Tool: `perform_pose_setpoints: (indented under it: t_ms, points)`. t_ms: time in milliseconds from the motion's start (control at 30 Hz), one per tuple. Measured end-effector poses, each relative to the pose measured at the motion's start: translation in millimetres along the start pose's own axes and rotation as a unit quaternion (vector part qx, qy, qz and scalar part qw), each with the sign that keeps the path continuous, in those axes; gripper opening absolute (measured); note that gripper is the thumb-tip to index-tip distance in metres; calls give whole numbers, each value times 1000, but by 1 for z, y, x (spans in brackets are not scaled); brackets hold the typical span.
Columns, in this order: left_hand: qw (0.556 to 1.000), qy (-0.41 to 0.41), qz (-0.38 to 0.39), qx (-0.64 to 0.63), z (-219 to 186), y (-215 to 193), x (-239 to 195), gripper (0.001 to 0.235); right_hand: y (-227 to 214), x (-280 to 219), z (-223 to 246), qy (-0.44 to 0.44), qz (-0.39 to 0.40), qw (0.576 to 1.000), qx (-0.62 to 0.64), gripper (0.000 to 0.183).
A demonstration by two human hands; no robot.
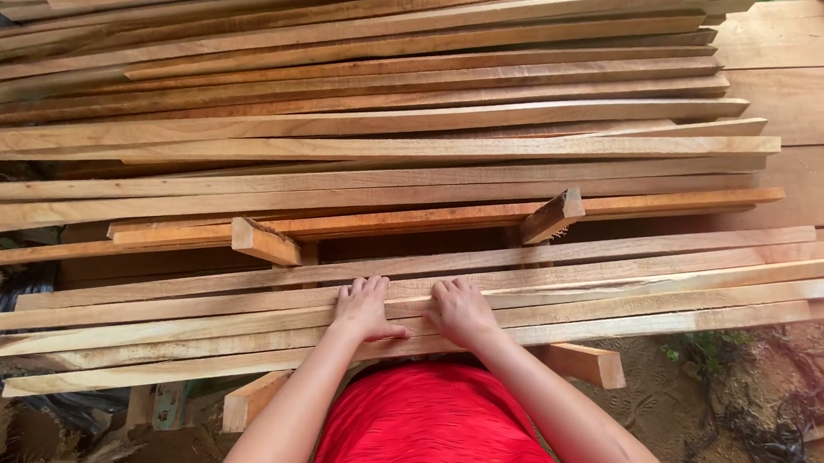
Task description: The person stacks long, thin wooden planks on a wooden workbench. They align the planks by hand, occasionally picking up smaller pieces to place on top of the stack. The person continues to organize the wood into a neat pile throughout the video.
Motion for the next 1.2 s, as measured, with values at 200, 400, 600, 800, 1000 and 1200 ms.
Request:
perform_pose_setpoints:
  t_ms: [200,400,600,800,1000,1200]
  points:
    - [1000,2,5,3,0,1,2,121,-7,-4,3,1,-25,997,73,47]
    - [1000,5,11,12,0,-2,3,122,-3,-19,8,-104,-65,989,85,28]
    - [1000,7,15,10,0,1,2,120,-8,-5,10,-17,31,994,101,22]
    - [1000,12,-3,6,2,7,6,120,-6,11,-9,-69,39,984,158,28]
    - [1000,14,-27,-3,4,20,10,125,5,-6,-6,-78,-42,981,170,34]
    - [995,24,-70,70,-10,1,-30,145,-4,-2,3,-36,-49,995,74,48]
Point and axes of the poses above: each hand's wrist, its own x-axis towards the middle knuckle, its own y-axis out of the palm, z = x × y, the point moved 2 cm from there along x, towards the middle knuckle, and after that the axes turned 14 degrees about x, right-handed, at the moved point
